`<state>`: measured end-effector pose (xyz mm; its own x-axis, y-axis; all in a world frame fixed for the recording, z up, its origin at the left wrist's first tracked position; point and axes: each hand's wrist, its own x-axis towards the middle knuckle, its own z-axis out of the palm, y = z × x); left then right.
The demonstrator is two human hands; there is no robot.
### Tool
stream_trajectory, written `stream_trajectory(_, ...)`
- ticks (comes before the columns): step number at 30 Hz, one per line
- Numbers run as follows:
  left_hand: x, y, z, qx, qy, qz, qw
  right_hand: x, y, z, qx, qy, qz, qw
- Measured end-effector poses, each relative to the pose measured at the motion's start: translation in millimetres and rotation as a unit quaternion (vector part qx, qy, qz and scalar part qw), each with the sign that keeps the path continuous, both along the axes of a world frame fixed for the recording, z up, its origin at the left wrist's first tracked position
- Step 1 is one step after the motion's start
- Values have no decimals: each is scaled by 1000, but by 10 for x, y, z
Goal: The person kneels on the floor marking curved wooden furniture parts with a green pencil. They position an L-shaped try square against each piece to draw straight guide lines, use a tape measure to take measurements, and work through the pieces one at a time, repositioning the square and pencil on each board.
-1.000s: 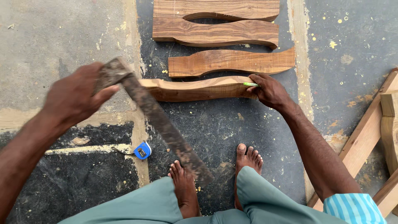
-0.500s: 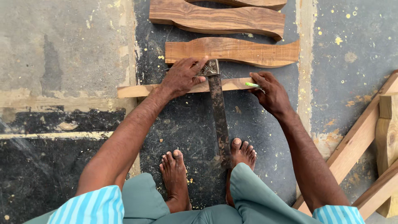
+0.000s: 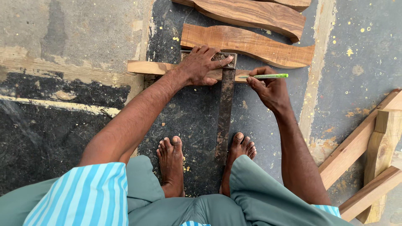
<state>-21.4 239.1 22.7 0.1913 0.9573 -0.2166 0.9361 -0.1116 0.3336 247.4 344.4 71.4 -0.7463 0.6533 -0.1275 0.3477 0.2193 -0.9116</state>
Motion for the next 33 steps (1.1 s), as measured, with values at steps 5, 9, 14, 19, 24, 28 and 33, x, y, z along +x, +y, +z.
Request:
stream_trajectory(5, 11, -24, -37, 19, -10, 12, 1000, -87, -5, 51, 54, -77, 18, 995)
stream_trajectory(9, 15, -22, -47, 14, -6, 13, 1000, -99, -6, 45, 44, -131, -5, 990)
stream_trajectory(14, 16, -17, -34, 6, 2, 12, 1000, -107, -2, 60, 50, -95, 5, 994)
stream_trajectory(19, 21, -15, -31, -13, 11, 13, 1000, -122, 1, 63, 59, -102, 10, 993)
stream_trajectory(24, 16, -10, -50, 1, 10, 10, 1000, -147, 2, 70, 77, -88, 20, 993)
stream_trajectory(28, 14, -20, -56, -7, 12, 9, 1000, -220, -13, 111, 126, -110, 46, 985)
stream_trajectory(33, 17, -28, -49, -22, 6, 10, 1000, -334, -33, 228, 136, -125, 62, 981)
